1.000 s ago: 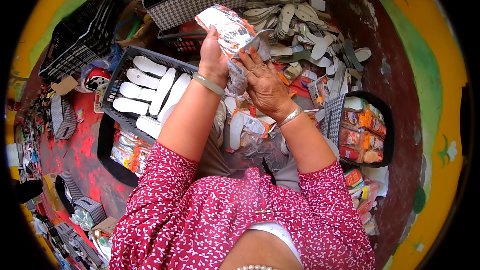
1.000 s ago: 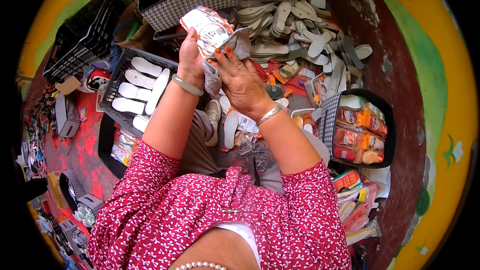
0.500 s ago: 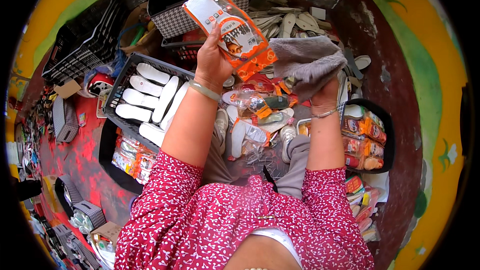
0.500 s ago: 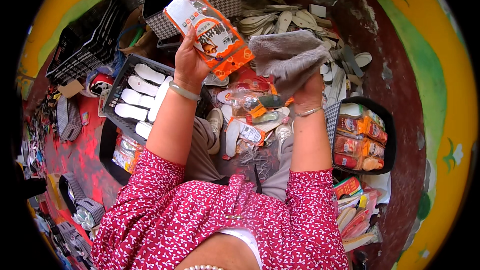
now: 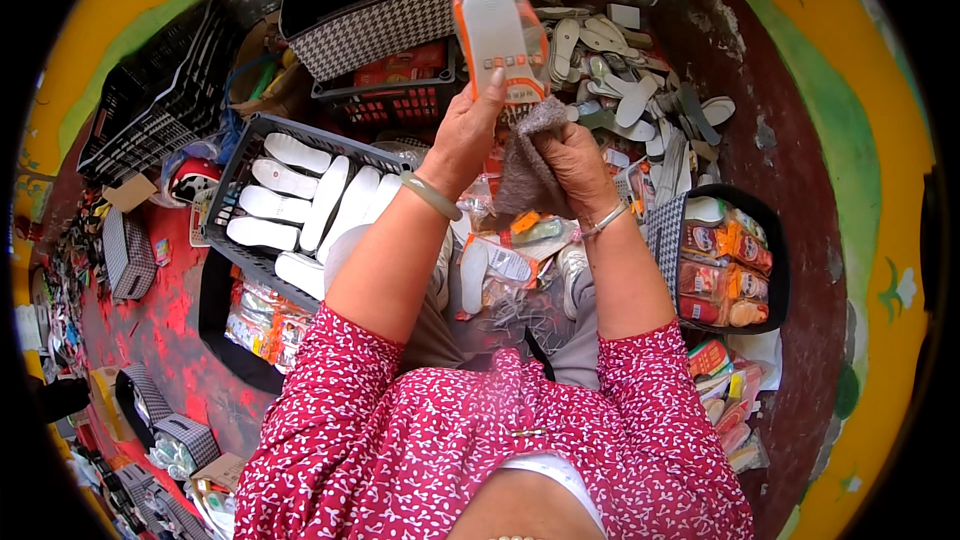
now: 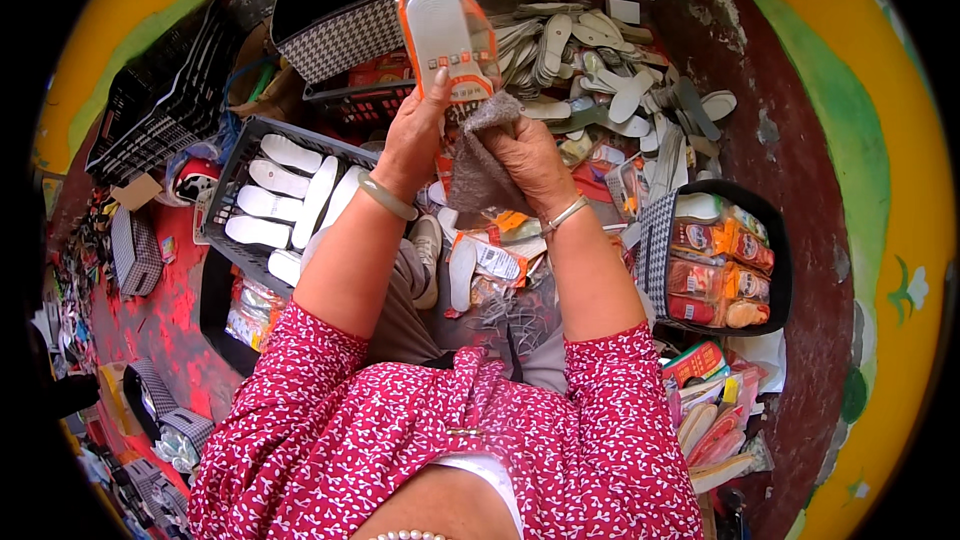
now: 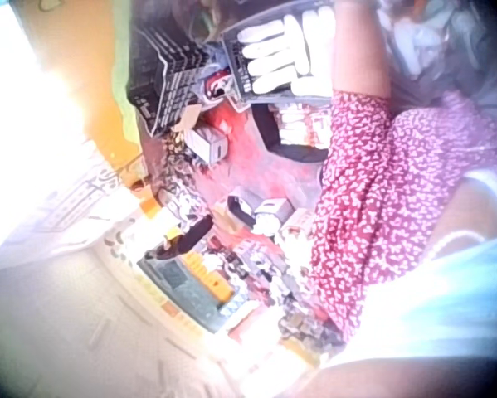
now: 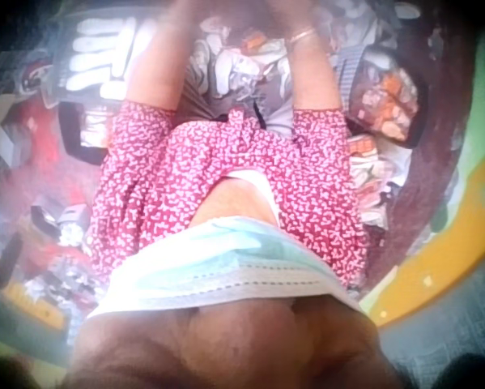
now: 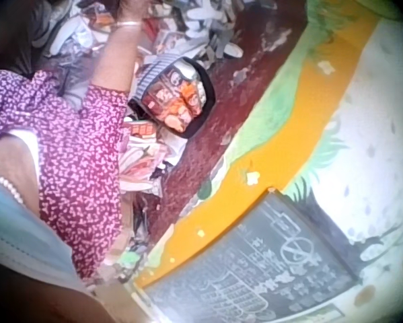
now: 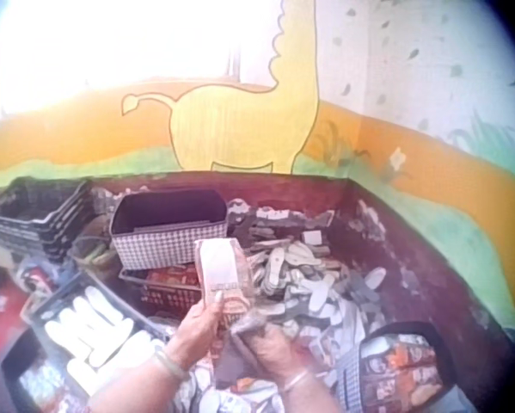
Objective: The person picks up packaged shoe insoles and other components, wipes each plastic package with a cloth, and places the items into baskets.
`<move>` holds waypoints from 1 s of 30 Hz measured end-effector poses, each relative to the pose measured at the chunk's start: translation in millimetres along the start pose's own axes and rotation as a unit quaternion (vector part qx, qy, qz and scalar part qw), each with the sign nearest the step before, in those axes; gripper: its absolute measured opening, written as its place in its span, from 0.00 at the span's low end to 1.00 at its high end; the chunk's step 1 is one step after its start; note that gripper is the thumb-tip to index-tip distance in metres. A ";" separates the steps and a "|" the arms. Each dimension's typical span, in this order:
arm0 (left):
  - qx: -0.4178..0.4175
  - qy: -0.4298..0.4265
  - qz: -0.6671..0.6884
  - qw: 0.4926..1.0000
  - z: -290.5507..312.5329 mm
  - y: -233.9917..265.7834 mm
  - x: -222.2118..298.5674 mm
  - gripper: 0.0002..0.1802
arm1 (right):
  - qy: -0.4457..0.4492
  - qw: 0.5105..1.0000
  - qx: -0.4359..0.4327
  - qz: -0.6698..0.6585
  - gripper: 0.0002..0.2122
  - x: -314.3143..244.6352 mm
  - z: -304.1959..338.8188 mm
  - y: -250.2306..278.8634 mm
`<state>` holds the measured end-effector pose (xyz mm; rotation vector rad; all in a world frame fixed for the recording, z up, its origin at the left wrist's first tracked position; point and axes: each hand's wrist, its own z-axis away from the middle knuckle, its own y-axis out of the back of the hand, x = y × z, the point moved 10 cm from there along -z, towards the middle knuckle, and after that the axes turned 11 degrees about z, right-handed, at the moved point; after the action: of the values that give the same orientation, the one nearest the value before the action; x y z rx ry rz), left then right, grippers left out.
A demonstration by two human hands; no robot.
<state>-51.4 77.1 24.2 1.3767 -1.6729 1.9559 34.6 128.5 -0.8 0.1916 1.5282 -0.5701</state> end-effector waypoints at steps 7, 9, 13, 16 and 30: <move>0.044 -0.056 0.115 0.991 -1.4 4.7 15.6 0.23 | -0.015 0.999 -0.046 0.021 0.11 -3.5 2.5 -6.1; 0.063 -0.048 0.132 0.988 -2.7 15.4 15.9 0.23 | -0.022 0.998 -0.050 0.026 0.11 -3.5 5.7 -7.9; 0.037 -0.062 0.152 0.986 -4.1 10.5 16.6 0.21 | -0.031 0.999 -0.029 0.011 0.11 -5.3 9.4 -5.0; 0.049 -0.078 0.153 0.984 -3.6 12.4 18.2 0.20 | -0.055 0.998 -0.026 0.032 0.10 -6.3 12.0 -0.2; 0.111 -0.196 0.345 0.911 -7.8 59.7 54.3 0.23 | -0.073 0.953 -0.063 -0.288 0.22 46.9 1.8 22.8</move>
<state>-125.1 43.4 26.5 1.4584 -2.4538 2.4074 44.0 136.4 -51.5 -0.4020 1.4650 -0.9197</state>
